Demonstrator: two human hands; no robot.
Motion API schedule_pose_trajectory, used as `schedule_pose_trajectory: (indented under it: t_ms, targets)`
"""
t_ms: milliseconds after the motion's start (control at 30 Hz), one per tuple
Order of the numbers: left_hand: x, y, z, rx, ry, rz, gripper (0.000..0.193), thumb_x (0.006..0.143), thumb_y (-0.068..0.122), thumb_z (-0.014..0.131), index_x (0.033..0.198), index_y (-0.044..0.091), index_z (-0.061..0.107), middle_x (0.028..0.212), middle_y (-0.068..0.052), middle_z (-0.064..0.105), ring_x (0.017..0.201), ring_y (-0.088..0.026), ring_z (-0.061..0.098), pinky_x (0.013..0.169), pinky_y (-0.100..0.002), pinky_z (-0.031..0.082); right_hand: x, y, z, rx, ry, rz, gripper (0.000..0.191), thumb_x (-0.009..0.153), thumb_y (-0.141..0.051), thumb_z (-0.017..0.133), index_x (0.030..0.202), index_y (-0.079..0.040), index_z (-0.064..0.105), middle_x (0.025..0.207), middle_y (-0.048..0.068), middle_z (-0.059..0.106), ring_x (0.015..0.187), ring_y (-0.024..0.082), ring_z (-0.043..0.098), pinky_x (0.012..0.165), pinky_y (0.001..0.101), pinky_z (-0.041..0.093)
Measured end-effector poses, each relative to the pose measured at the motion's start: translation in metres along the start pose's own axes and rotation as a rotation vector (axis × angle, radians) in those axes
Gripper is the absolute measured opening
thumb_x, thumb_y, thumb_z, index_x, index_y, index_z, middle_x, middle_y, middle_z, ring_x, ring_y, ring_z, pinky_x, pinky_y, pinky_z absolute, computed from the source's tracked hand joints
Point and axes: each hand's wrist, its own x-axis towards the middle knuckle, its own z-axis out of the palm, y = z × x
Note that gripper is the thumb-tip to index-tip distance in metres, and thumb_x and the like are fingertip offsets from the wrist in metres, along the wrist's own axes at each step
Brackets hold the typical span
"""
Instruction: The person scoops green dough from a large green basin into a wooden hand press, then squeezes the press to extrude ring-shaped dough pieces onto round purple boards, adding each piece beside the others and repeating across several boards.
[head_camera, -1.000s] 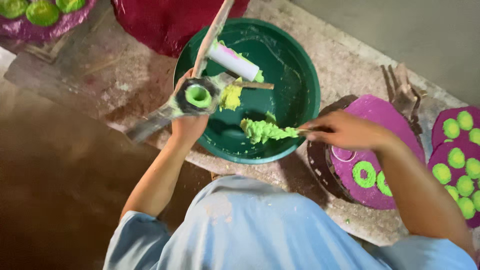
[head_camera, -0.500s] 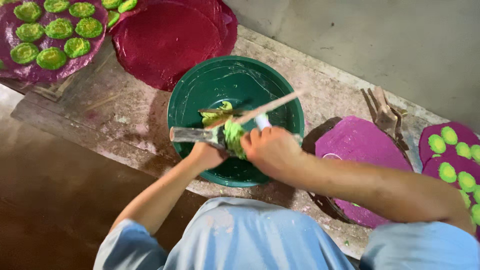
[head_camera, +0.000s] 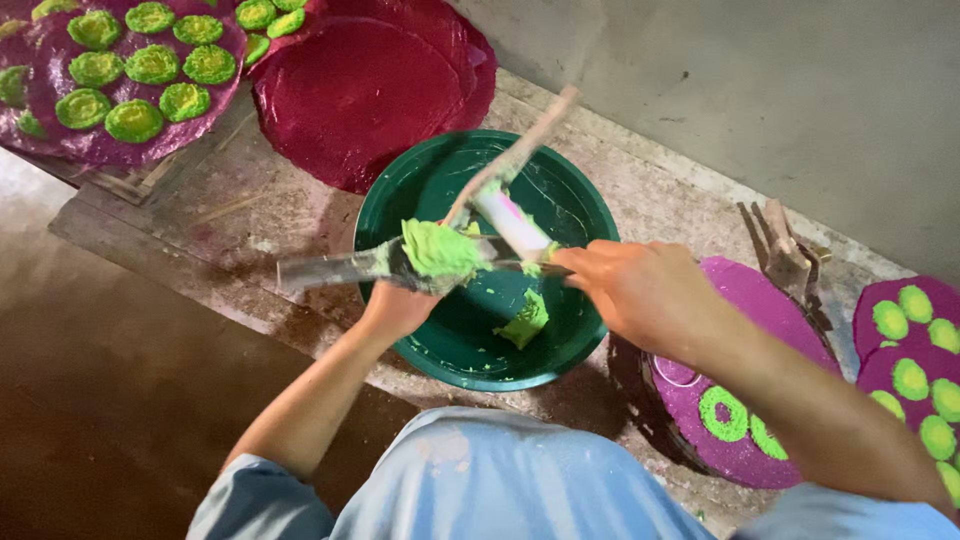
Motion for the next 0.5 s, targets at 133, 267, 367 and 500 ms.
schedule_pose_trajectory:
  t_ms: [133, 267, 367, 500]
  targets:
    - [0.010, 0.025, 0.009, 0.777, -0.130, 0.436, 0.058, 0.080, 0.028, 0.080, 0.130, 0.008, 0.060, 0.134, -0.011, 0.065, 0.122, -0.023, 0.062, 0.109, -0.036, 0.047, 0.012, -0.010, 0.003, -0.315, -0.156, -0.056, 0.018, 0.083, -0.016, 0.065, 0.100, -0.017, 0.069, 0.081, 0.005, 0.068, 0.071, 0.028, 0.072, 0.053, 0.0441, 0.056]
    - [0.003, 0.044, 0.019, 0.069, -0.246, -0.035, 0.054, 0.089, 0.021, 0.064, 0.140, 0.008, 0.056, 0.130, -0.009, 0.069, 0.118, -0.021, 0.067, 0.104, -0.035, 0.053, 0.027, -0.046, 0.017, -0.456, -0.068, -0.281, 0.018, 0.083, -0.016, 0.064, 0.097, -0.006, 0.066, 0.081, 0.010, 0.068, 0.067, 0.027, 0.072, 0.055, 0.0392, 0.057]
    - [-0.002, 0.052, 0.002, 0.420, -0.132, -0.019, 0.043, 0.095, 0.026, 0.065, 0.136, 0.012, 0.064, 0.129, -0.009, 0.069, 0.120, -0.021, 0.067, 0.106, -0.036, 0.052, 0.016, -0.041, -0.002, -0.361, -0.095, -0.204, 0.014, 0.086, -0.012, 0.063, 0.098, -0.006, 0.067, 0.082, 0.010, 0.068, 0.066, 0.023, 0.071, 0.048, 0.0383, 0.056]
    - [0.006, 0.053, -0.027, 1.016, -0.097, 0.392, 0.047, 0.085, 0.023, 0.075, 0.131, 0.017, 0.063, 0.138, -0.013, 0.062, 0.123, -0.030, 0.062, 0.107, -0.045, 0.047, -0.006, -0.017, -0.024, -0.427, -0.123, -0.146, 0.017, 0.079, -0.014, 0.064, 0.095, -0.010, 0.066, 0.077, 0.008, 0.066, 0.063, 0.025, 0.071, 0.050, 0.0380, 0.056]
